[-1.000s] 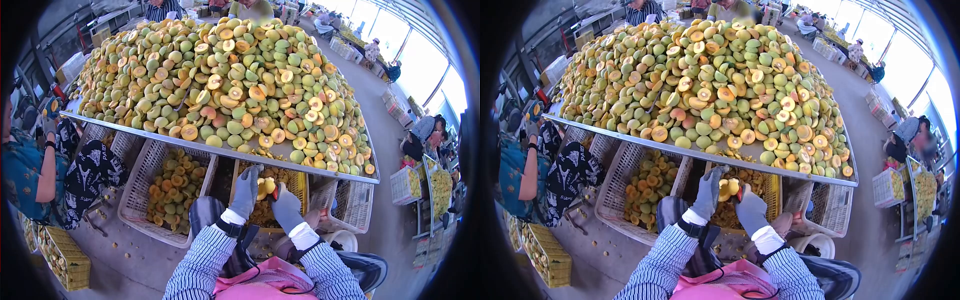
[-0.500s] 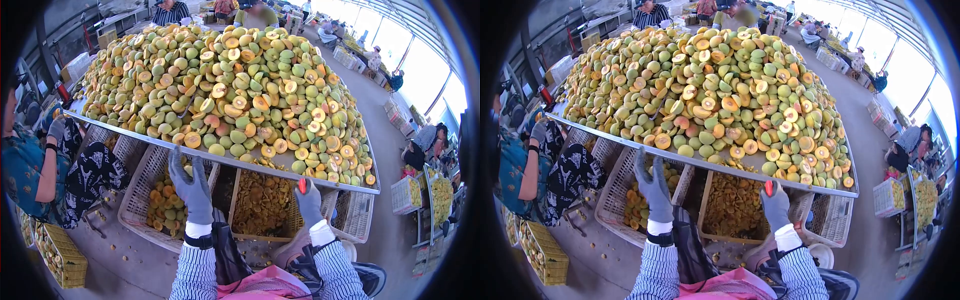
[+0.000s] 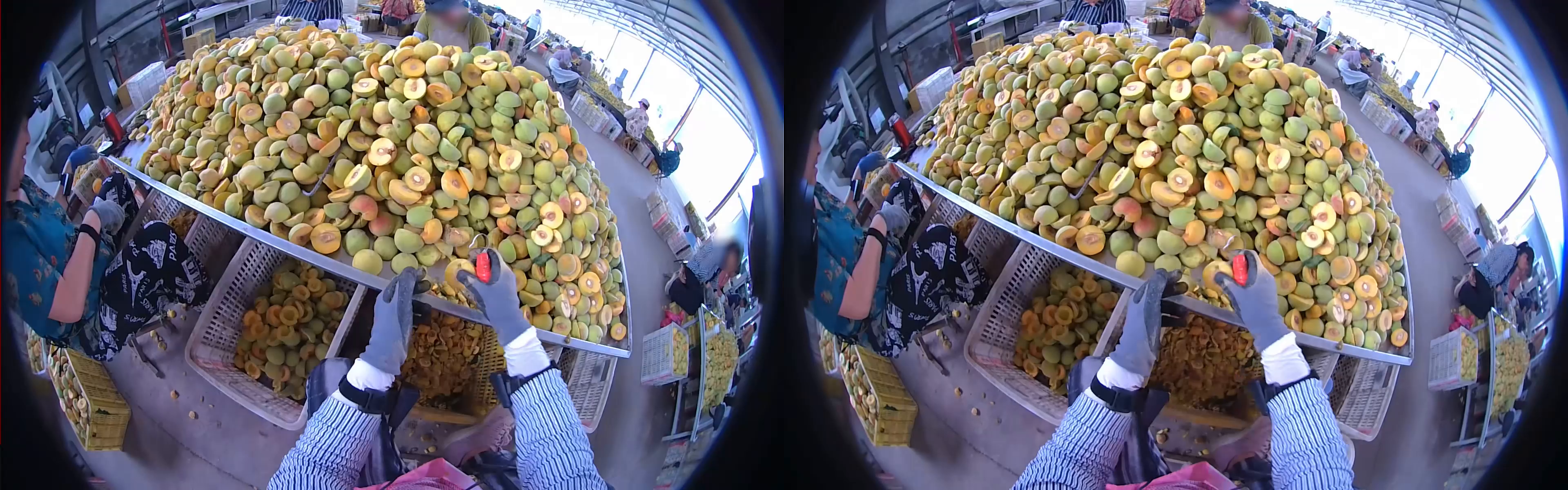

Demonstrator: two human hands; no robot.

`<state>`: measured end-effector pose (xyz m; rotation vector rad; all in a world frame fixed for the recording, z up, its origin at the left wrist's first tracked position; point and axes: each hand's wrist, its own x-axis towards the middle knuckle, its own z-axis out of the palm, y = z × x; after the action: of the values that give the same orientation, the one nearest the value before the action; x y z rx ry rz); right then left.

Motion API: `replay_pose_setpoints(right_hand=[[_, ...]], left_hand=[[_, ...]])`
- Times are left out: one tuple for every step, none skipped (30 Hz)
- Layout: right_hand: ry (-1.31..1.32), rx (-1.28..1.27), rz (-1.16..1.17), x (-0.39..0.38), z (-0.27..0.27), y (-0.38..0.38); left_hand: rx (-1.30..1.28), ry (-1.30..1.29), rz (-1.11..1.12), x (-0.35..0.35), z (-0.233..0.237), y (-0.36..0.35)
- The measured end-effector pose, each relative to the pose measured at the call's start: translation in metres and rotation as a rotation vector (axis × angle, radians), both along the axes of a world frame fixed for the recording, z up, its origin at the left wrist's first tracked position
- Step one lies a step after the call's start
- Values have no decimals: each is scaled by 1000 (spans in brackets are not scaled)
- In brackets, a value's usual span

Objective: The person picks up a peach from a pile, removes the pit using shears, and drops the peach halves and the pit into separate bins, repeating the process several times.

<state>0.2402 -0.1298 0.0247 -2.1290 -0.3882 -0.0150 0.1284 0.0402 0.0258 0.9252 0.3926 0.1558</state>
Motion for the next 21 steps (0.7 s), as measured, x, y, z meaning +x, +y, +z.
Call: replay_pose_setpoints(right_hand=[[19, 28, 122, -16, 24, -1], [-148, -62, 232, -29, 39, 0], [-140, -59, 235, -42, 48, -2], [-227, -106, 184, -54, 55, -4], [-316, -153, 130, -65, 58, -6], [-311, -85, 52, -74, 56, -9], [-313, -84, 49, -87, 54, -12], [-107, 1, 37, -103, 51, -15], [102, 86, 24, -117, 46, -17], [58, 28, 45, -126, 34, -15], [58, 34, 35, -132, 23, -13], [28, -36, 47, -136, 12, -10], [-2, -108, 60, -138, 4, -7], [2, -80, 48, -139, -1, -5], [4, -79, 45, -139, -5, -5], [12, -60, 50, -139, -9, -4], [21, -43, 56, -139, -11, -2], [25, -42, 58, -141, -10, 1], [49, -37, 73, -142, -5, 6], [75, -33, 88, -142, -2, 9], [81, -33, 90, -141, -2, 11]], left_hand=[[-105, 89, -86, 1, 2, 0], [-99, 73, -164, 1, 5, -3], [-98, 81, -160, 0, -1, -5], [-142, 48, -256, 3, -13, -5], [-186, 13, -354, 5, -25, -5], [-215, -49, -308, 2, -25, -6], [-214, -51, -310, 0, -24, -9], [-144, -112, -205, -2, -22, -14], [-75, -170, -100, -5, -17, -18], [-222, -178, -106, -8, -14, -19], [-217, -177, -116, -10, -15, -21], [112, -284, -88, -11, -17, -23], [441, -390, -55, -11, -22, -25], [578, -414, -48, -8, -31, -23], [579, -414, -52, -6, -41, -22], [678, -402, -46, -6, -43, -21], [777, -387, -39, -6, -46, -19], [778, -382, -39, -8, -48, -19], [654, -363, -20, -9, -47, -21], [530, -342, -1, -10, -47, -24], [530, -335, -1, -9, -51, -26]])
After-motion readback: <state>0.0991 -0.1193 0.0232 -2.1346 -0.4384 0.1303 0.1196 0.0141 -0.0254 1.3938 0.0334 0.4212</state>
